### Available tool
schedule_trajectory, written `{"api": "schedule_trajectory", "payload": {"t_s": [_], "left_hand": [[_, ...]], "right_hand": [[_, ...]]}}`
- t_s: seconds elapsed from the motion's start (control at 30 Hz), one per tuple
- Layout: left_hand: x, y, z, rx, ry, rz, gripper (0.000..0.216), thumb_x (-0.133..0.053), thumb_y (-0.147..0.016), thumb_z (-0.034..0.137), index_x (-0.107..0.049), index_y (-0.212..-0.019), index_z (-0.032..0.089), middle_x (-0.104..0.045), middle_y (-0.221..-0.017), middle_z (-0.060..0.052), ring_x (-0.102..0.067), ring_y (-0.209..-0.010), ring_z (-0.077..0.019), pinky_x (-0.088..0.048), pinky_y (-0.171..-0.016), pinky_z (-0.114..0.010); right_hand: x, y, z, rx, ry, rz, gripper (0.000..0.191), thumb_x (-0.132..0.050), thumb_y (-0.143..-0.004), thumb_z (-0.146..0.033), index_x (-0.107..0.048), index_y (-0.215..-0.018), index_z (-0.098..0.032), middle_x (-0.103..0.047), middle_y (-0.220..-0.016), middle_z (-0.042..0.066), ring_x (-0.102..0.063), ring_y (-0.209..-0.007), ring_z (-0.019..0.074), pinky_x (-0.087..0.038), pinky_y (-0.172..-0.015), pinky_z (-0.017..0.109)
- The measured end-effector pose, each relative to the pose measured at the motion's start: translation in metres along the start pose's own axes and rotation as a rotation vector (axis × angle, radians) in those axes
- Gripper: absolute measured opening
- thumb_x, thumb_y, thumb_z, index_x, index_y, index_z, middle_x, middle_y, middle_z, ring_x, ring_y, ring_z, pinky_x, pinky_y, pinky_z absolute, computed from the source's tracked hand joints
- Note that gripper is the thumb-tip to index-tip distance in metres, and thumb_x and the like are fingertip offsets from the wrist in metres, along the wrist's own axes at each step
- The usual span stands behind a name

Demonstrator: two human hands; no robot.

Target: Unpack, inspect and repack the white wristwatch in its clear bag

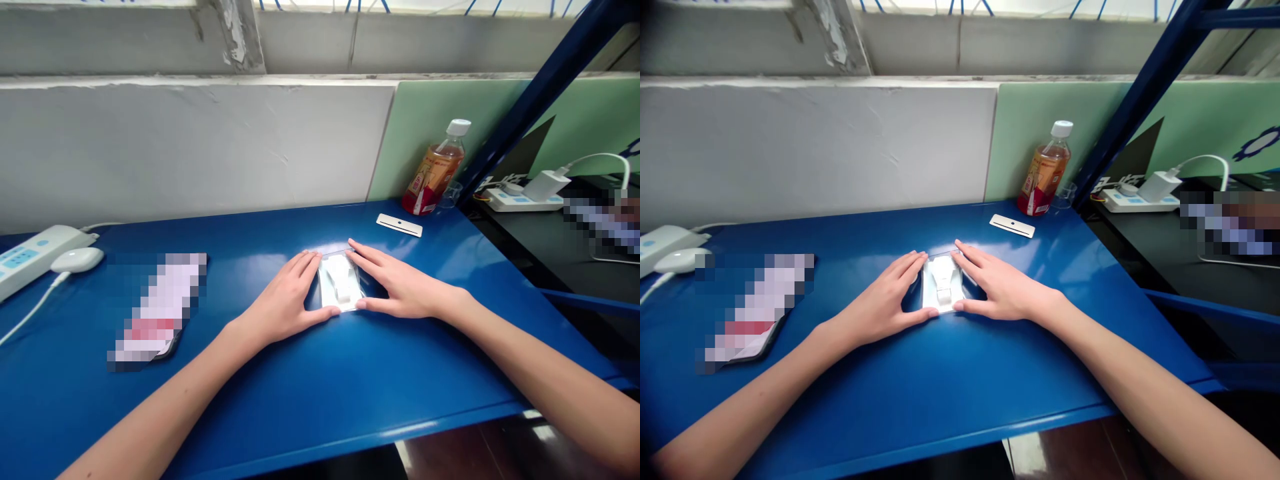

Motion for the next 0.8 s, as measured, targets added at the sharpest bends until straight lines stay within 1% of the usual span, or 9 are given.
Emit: {"api": "schedule_trajectory", "payload": {"t_s": [0.17,0.37,0.5,0.67,0.8], "left_hand": [[-0.0017,0.0004,0.0012,0.004,-0.017,-0.002,0.089,-0.059,-0.086,0.065,-0.029,-0.152,0.014,-0.035,-0.155,-0.021,-0.030,-0.145,-0.0371,-0.033,-0.115,-0.054],[-0.0021,0.0005,0.0035,0.006,-0.052,-0.002,0.088,-0.059,-0.086,0.064,-0.031,-0.150,0.011,-0.037,-0.154,-0.023,-0.031,-0.145,-0.0373,-0.033,-0.115,-0.053],[-0.0009,0.0004,0.0036,0.013,-0.030,0.003,0.088,-0.060,-0.085,0.064,-0.031,-0.151,0.012,-0.038,-0.154,-0.022,-0.032,-0.144,-0.0378,-0.033,-0.114,-0.054],[-0.0012,0.0008,0.0037,0.023,-0.050,-0.037,0.091,-0.058,-0.086,0.065,-0.031,-0.151,0.008,-0.035,-0.155,-0.024,-0.029,-0.145,-0.0378,-0.031,-0.116,-0.052],[0.0013,0.0021,0.0039,0.016,-0.068,-0.054,0.091,-0.054,-0.088,0.065,-0.027,-0.152,0.007,-0.030,-0.157,-0.025,-0.028,-0.146,-0.0376,-0.031,-0.115,-0.052]], "right_hand": [[-0.0015,-0.0002,0.0002,0.014,0.000,0.002,0.089,-0.058,-0.089,-0.058,-0.020,-0.158,-0.015,-0.022,-0.161,0.019,-0.027,-0.147,0.0357,-0.032,-0.116,0.055],[-0.0031,-0.0008,-0.0001,0.017,0.027,-0.007,0.088,-0.055,-0.091,-0.057,-0.017,-0.158,-0.015,-0.018,-0.162,0.018,-0.023,-0.149,0.0351,-0.030,-0.117,0.055],[-0.0041,-0.0017,-0.0010,0.017,0.038,-0.028,0.087,-0.053,-0.091,-0.059,-0.021,-0.157,-0.011,-0.023,-0.161,0.021,-0.023,-0.149,0.0344,-0.029,-0.118,0.055],[-0.0025,-0.0014,-0.0009,0.006,0.026,-0.016,0.086,-0.055,-0.090,-0.059,-0.024,-0.157,-0.015,-0.027,-0.160,0.020,-0.027,-0.148,0.0343,-0.032,-0.116,0.056],[-0.0012,-0.0012,-0.0008,0.006,0.043,0.003,0.082,-0.055,-0.091,-0.058,-0.029,-0.154,-0.013,-0.032,-0.158,0.022,-0.031,-0.146,0.0346,-0.035,-0.115,0.055]]}}
Point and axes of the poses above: each hand's wrist, its own y-axis away from the middle knuckle, its own x-axis out of the back of the hand, z = x × y, the point moved 5 cm from there along -y, towards the middle knuckle
